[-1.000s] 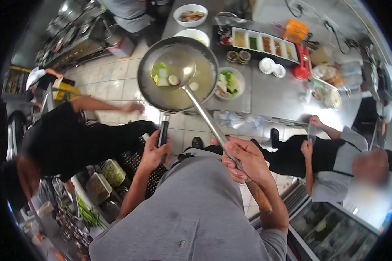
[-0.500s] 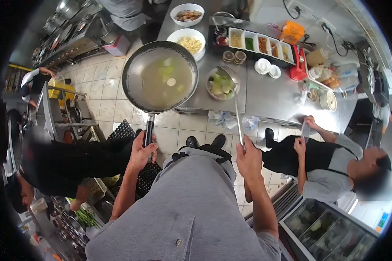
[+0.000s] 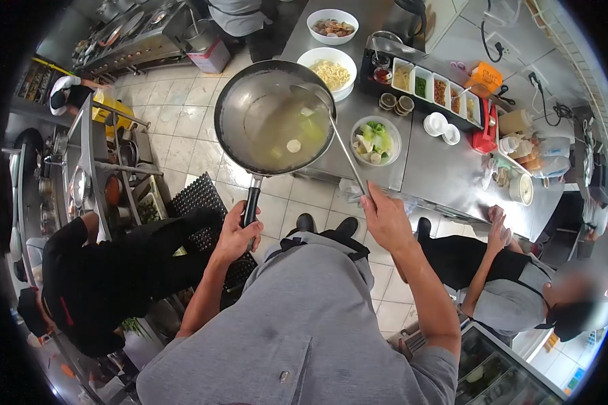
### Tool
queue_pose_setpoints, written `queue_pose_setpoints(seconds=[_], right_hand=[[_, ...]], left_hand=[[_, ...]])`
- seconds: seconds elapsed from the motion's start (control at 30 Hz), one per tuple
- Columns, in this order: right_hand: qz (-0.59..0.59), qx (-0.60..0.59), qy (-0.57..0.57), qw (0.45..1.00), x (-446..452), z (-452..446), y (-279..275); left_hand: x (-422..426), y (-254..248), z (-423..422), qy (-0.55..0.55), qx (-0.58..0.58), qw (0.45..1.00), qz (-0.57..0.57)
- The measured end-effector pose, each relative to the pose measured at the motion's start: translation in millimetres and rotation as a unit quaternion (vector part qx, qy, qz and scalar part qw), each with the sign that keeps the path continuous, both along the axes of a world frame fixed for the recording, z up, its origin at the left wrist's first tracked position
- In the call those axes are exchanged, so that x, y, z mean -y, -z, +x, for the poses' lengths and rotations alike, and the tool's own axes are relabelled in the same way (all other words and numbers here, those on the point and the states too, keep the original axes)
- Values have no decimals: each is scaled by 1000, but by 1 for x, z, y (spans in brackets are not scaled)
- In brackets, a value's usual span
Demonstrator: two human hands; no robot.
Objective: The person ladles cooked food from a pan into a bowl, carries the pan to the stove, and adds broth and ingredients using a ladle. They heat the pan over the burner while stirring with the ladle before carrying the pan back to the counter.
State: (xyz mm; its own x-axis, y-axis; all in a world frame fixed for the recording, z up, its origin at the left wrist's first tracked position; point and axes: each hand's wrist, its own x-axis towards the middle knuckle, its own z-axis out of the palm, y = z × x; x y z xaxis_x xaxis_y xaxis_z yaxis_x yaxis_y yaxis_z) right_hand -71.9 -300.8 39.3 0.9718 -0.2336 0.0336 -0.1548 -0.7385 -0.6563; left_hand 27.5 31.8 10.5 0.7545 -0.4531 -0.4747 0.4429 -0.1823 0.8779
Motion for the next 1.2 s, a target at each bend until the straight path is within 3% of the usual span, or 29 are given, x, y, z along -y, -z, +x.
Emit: queue_pose_setpoints(seconds=[0.07, 0.1, 0.17, 0.2, 0.27, 0.6, 0.93, 1.2], right_hand=[[92, -115, -14, 989, -2, -10, -2], [90, -118, -22, 989, -4, -13, -5], [357, -266, 41, 894, -13, -19, -16], [357, -267, 37, 894, -21, -19, -24], [504, -261, 63, 821, -37, -13, -36], [643, -281, 26, 712, -79, 29, -52], [630, -252, 28, 734, -89, 40, -43], [550, -224, 35, 803, -85, 26, -37]], left_hand=[[3, 1, 0, -8, 1, 1000, 2], [3, 4, 0, -9, -3, 1000, -5], [3, 5, -1, -7, -6, 1000, 4], [3, 5, -1, -11, -6, 1000, 4], [3, 5, 1, -1, 9, 1000, 23], [3, 14, -6, -2, -8, 999, 32], [4, 8, -4, -16, -26, 999, -31], [8, 7, 1, 2, -26, 999, -28]])
